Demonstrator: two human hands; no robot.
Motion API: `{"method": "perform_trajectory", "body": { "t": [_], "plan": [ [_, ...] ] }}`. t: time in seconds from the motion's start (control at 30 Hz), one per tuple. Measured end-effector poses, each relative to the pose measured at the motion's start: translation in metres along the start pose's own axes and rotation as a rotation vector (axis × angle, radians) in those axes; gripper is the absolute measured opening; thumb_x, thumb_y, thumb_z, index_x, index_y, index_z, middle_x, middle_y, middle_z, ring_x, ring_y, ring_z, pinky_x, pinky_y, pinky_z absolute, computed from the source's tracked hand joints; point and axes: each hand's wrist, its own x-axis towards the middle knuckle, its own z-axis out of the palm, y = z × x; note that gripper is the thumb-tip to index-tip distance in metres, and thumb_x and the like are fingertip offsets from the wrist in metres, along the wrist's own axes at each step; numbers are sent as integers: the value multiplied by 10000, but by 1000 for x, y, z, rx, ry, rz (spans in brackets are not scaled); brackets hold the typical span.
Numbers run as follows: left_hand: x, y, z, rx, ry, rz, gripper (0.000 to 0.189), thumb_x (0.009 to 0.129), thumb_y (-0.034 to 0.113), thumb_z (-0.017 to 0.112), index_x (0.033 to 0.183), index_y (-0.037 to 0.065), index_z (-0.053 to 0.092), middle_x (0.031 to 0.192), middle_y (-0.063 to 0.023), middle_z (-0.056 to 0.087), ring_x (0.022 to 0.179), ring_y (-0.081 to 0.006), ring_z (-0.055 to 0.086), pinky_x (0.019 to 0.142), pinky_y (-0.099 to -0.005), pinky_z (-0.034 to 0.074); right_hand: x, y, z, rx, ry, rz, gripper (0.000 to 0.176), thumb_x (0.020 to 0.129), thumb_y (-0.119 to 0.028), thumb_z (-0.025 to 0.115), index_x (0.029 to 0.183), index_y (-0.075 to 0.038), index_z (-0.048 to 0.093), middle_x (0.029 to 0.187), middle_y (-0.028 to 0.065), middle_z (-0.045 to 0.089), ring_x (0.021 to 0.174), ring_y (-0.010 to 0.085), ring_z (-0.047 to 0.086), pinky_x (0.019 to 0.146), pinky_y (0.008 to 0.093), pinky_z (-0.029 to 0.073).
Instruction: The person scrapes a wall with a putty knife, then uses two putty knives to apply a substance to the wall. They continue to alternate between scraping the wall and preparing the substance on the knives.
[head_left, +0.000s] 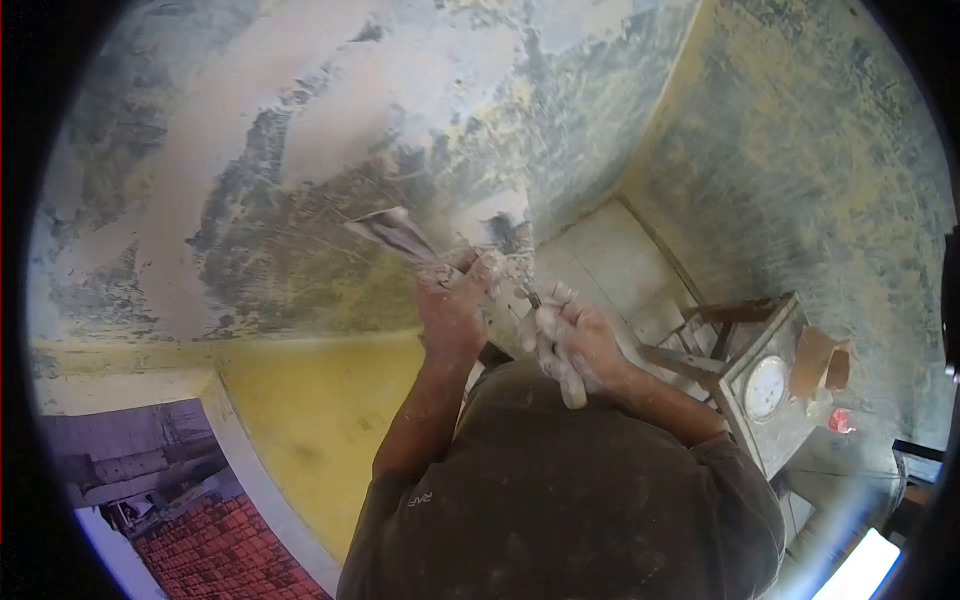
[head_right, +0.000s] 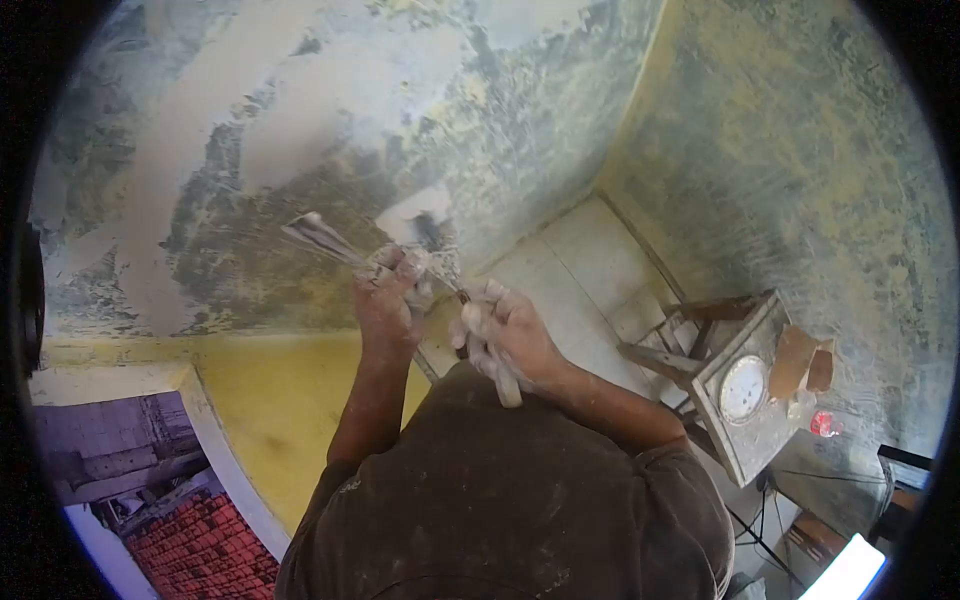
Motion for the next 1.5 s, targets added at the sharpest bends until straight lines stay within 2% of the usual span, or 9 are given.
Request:
{"method": "perform_trajectory", "body": {
  "t": [0.17,0.23,0.27,0.4,0.63,0.9,1.23,1.43,1.5],
  "plan": [
    [-4,-2,29,-354,142,-101,196,818,53,623,985,-39,575,806,-49,592,595,-115,532,514,-237,417,-66,2,-52,-286,-237,189,593,878,-225,656,1350,-32,354,869,52,600,666,94,528,577,223,432],
    [-7,0,49,-443,77,-92,183,835,58,633,978,-40,574,790,-67,605,570,-114,541,490,-238,419,-85,-4,-65,-308,-365,35,606,892,-212,636,1378,-29,324,890,42,586,671,98,532,573,219,424],
    [-10,2,63,-428,78,-49,186,832,57,639,979,-35,570,786,-67,605,566,-111,538,487,-235,418,-93,-17,-63,-364,-285,-45,432,906,-211,622,1248,-27,433,882,46,557,662,95,518,546,223,409],
    [-26,6,117,-451,-21,-33,171,812,25,662,950,-9,568,778,-67,609,555,-105,535,471,-238,414,-109,-28,-67,-112,-13,-116,208,920,-203,607,891,-67,452,793,31,510,624,73,477,505,226,373],
    [-45,16,175,-419,-275,-30,180,800,37,677,938,22,563,772,-51,600,539,-96,522,472,-235,397,-142,-47,-74,-447,314,-402,212,874,-206,668,863,-47,527,664,-27,483,615,62,440,527,245,367],
    [-51,16,193,-378,-360,44,185,808,35,666,947,4,548,752,-61,583,566,-109,531,466,-245,407,-156,-45,-74,-492,409,-345,161,859,-171,663,832,-27,597,671,-3,553,627,78,468,553,278,393],
    [-52,17,186,-367,-429,150,217,823,31,648,979,-11,504,765,-78,572,551,-103,519,466,-243,417,-157,-54,-71,-604,300,-370,152,858,-139,680,888,-9,607,695,16,587,641,84,543,566,262,434],
    [-60,3,174,-418,-395,193,415,804,7,647,1171,7,455,876,-91,567,626,-145,543,472,-262,438,-147,-53,-78,-71,39,-234,154,871,-150,668,893,-12,604,699,-2,571,626,78,516,546,261,419],
    [-59,-3,171,-348,-422,175,442,802,-8,633,1196,7,433,901,-98,566,639,-144,542,470,-267,436,-145,-62,-76,-626,110,-245,169,872,-176,669,888,-25,594,698,-14,551,581,67,483,503,238,389]
  ]
}}
